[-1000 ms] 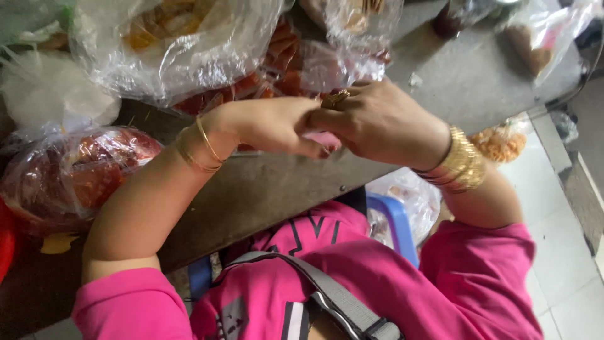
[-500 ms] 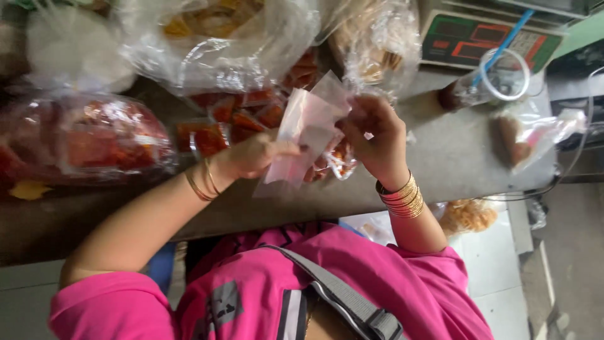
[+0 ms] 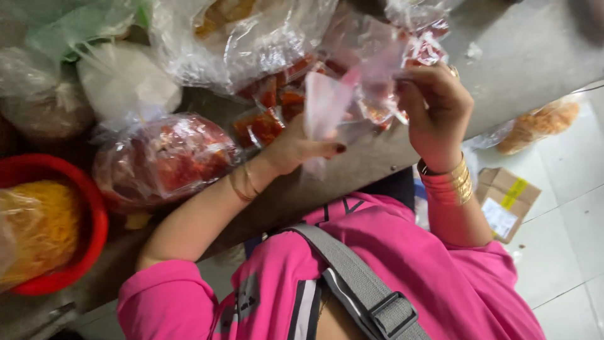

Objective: The person packs small sachets of red sauce and yellow seasoning into a clear plastic bag by hand.

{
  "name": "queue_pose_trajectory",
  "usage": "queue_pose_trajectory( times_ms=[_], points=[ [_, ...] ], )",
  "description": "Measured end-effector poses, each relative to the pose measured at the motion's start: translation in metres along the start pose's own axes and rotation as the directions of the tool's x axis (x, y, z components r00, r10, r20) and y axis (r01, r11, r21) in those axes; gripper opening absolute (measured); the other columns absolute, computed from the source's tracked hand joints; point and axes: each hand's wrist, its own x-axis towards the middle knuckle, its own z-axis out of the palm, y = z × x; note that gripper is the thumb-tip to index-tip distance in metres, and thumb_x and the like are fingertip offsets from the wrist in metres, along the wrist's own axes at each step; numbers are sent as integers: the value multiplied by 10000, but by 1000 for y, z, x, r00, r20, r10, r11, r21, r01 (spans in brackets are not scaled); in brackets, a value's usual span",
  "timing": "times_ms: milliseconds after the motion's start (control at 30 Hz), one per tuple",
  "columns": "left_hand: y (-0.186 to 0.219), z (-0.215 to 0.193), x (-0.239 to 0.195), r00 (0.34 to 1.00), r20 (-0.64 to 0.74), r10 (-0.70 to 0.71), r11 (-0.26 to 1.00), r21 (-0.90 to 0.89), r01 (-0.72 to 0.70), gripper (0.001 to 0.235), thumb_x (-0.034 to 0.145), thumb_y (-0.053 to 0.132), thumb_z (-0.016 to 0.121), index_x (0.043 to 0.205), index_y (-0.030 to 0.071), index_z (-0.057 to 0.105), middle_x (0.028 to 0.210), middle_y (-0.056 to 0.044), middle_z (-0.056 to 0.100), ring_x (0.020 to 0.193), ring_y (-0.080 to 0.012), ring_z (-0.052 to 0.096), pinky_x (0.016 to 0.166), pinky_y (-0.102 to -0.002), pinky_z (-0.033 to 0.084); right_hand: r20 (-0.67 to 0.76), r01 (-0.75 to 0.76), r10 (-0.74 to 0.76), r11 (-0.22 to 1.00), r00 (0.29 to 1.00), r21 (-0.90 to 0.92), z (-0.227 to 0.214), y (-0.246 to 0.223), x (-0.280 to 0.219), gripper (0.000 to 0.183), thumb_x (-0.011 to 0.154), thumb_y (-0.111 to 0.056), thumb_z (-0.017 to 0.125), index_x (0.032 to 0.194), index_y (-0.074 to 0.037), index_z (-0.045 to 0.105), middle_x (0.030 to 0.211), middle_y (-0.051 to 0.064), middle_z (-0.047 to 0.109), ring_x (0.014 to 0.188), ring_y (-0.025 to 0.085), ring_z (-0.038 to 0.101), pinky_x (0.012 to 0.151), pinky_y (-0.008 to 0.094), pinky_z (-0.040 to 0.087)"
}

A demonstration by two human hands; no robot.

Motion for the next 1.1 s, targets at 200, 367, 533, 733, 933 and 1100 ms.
queue_pose_trajectory(
  times_ms=[200, 367, 533, 733, 933, 1100],
  points=[
    [-19, -8, 2, 948, -318, -22, 994, -111, -14, 259, 959, 95, 675, 1210, 32, 679, 599, 61, 342, 421, -11, 327, 372, -169, 351, 125, -186, 176, 979, 976, 78, -61, 12, -41, 208, 1085, -10, 511, 1023, 77, 690, 672, 127, 646, 599, 186, 647, 613, 316, 519],
    [8, 38, -5, 994, -47, 103, 954, 286, -85, 242, 998, 199, 690, 1158, 19, 700, 662, -50, 561, 443, -88, 470, 394, -202, 441, 347, -220, 157, 964, 925, 150, -43, 18, -41, 90, 997, -23, 646, 1003, 9, 731, 666, 91, 643, 565, 129, 580, 598, 286, 523],
    [-36, 7, -13, 993, -63, 95, 850, 524, -49, 198, 888, 223, 864, 885, 71, 738, 693, -48, 660, 586, -105, 604, 537, -244, 507, 425, -53, -20, 986, 905, 160, -18, 30, -11, 54, 963, -74, 746, 999, -37, 764, 681, 87, 643, 601, 146, 591, 622, 314, 528],
    [1, -1, -22, 957, -290, 5, 965, 251, 71, 420, 910, 189, 643, 1296, 41, 576, 1207, -98, 652, 1150, -246, 650, 1011, -362, 578, 505, 401, -171, 829, 846, -391, 17, 63, 37, 545, 971, -290, 779, 1418, -54, 575, 1412, 170, 607, 1293, 384, 578, 1011, 543, 435],
    [17, -14, -21, 991, -127, 44, 930, -357, -87, 615, 906, 17, 446, 1519, 26, 399, 838, -23, 593, 767, -133, 613, 969, -565, 619, 448, 546, -366, 742, 816, -389, 23, 59, 48, 93, 981, -20, 747, 1071, -34, 765, 1052, 104, 788, 969, 274, 722, 1101, 517, 417],
    [45, -3, -27, 887, -342, 310, 937, -46, -345, 324, 874, 153, 829, 1108, 149, 605, 762, 63, 388, 501, -25, 265, 399, -154, 252, 516, -36, -49, 988, 855, 154, -14, -11, 41, 87, 1077, 45, 552, 1054, -13, 612, 851, 46, 661, 716, 112, 590, 683, 271, 492]
  ],
)
